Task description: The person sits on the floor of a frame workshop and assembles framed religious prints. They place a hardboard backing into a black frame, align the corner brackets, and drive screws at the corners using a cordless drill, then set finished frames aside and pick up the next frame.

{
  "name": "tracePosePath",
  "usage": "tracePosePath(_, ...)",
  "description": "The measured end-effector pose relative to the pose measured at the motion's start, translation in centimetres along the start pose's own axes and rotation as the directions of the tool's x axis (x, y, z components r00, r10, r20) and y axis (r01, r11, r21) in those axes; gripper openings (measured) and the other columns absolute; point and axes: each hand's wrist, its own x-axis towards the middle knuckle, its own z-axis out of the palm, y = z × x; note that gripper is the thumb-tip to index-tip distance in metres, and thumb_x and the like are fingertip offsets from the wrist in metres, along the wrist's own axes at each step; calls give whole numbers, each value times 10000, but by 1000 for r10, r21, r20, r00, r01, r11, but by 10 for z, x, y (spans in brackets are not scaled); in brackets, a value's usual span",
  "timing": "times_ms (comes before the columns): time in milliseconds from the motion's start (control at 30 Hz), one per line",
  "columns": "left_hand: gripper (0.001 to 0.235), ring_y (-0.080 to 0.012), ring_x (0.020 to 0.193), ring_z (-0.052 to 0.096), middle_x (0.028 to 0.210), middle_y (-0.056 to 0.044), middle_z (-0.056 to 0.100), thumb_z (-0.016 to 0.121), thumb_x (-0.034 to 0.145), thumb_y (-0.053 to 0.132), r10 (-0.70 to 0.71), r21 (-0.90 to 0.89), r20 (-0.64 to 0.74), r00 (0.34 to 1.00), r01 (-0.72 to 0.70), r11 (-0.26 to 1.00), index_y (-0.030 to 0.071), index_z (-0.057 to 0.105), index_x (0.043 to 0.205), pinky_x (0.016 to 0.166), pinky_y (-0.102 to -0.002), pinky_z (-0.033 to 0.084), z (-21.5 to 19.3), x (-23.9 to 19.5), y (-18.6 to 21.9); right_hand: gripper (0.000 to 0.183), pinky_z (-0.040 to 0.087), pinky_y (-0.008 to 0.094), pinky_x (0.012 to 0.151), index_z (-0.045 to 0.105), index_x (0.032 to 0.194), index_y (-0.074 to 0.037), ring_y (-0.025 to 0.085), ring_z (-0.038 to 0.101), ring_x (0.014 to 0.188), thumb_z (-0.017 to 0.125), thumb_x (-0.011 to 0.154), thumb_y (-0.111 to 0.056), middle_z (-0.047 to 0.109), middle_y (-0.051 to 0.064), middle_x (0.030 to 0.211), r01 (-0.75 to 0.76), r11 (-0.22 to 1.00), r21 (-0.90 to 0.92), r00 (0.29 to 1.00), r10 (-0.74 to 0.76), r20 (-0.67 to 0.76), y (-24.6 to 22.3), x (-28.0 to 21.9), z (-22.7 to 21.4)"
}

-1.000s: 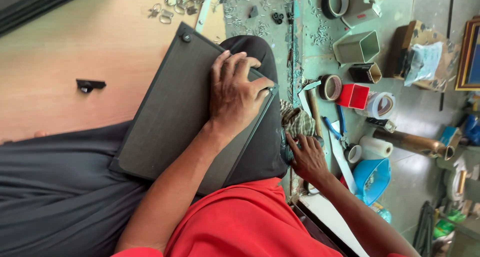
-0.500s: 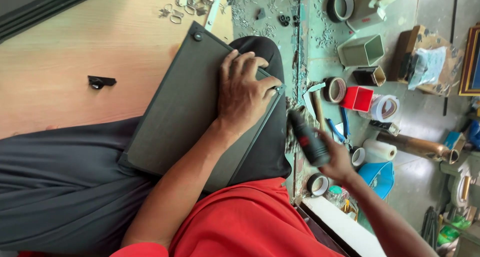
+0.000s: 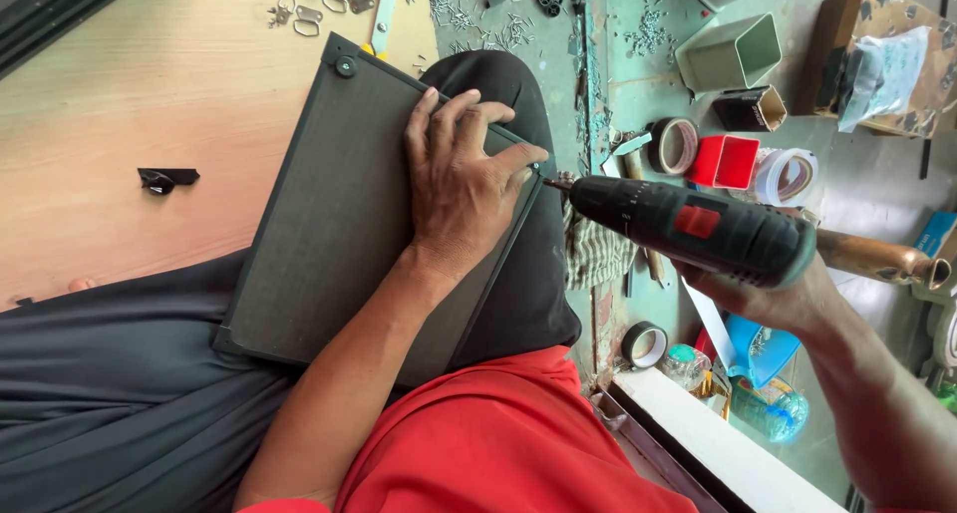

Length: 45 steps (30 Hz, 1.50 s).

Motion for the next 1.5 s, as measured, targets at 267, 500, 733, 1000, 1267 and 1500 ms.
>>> tracePosePath(267, 170, -305, 1357, 470, 1253, -39, 609, 836, 844, 116, -8, 2, -2, 1000, 8, 1000, 239, 822, 961, 1264, -569, 179, 1, 1, -1, 277, 585, 273, 729, 735, 1090, -82, 101, 724, 802, 782, 819, -116, 756, 6, 897, 93, 991, -92, 996, -92, 15, 0, 14, -6)
tracePosePath(500, 143, -303, 1363, 468, 1253, -40, 610, 837, 848, 126, -19, 4, 6, 1000, 19, 1000, 234, 820, 940, 1263, -571, 176, 0, 1, -1, 262, 585, 271, 714, 730, 1091, -90, 92, 708, 807, 773, 833, -112, 747, 16, 887, 23, 999, 28, 999, -24, 44, -5, 22, -4)
tracePosePath(733, 142, -300, 1360, 464, 1257, -25, 609, 836, 845, 133, -36, -5, 7, 999, 36, 999, 246, 822, 929, 1264, -567, 183, 3, 2, -2, 270, 578, 324, 575, 757, 955, -118, 164, 685, 596, 870, 725, -203, 734, 43, 652, -24, 923, -385, 989, 77, 123, -24, 37, -15)
tracePosePath(1000, 100, -307, 1382, 446, 1287, -50, 567, 838, 852, 157, -65, 15, 33, 997, 64, 998, 194, 810, 940, 1267, -559, 196, -2, 5, -5, 519, 571, 403, 606, 721, 1078, -134, 297, 701, 584, 889, 587, -164, 726, 94, 683, -122, 827, -549, 949, 260, 180, -84, 67, -18)
tracePosePath(1267, 37, -299, 1381, 451, 1295, -43, 584, 806, 888, 164, -72, 21, 21, 997, 71, 997, 198, 816, 900, 1266, -558, 208, 0, 6, -9, 471, 563, 424, 609, 707, 1016, -129, 279, 714, 601, 906, 595, -199, 724, 99, 671, -142, 788, -599, 926, 319, 200, -88, 78, -16)
tracePosePath(1500, 53, -293, 1379, 452, 1300, -44, 587, 799, 928, 197, -74, 49, 18, 997, 73, 996, 193, 811, 877, 1272, -559, 225, 2, 6, -10, 445, 545, 428, 584, 701, 978, -123, 283, 700, 572, 889, 582, -202, 701, 107, 639, -126, 833, -539, 940, 273, 203, -81, 78, -17)
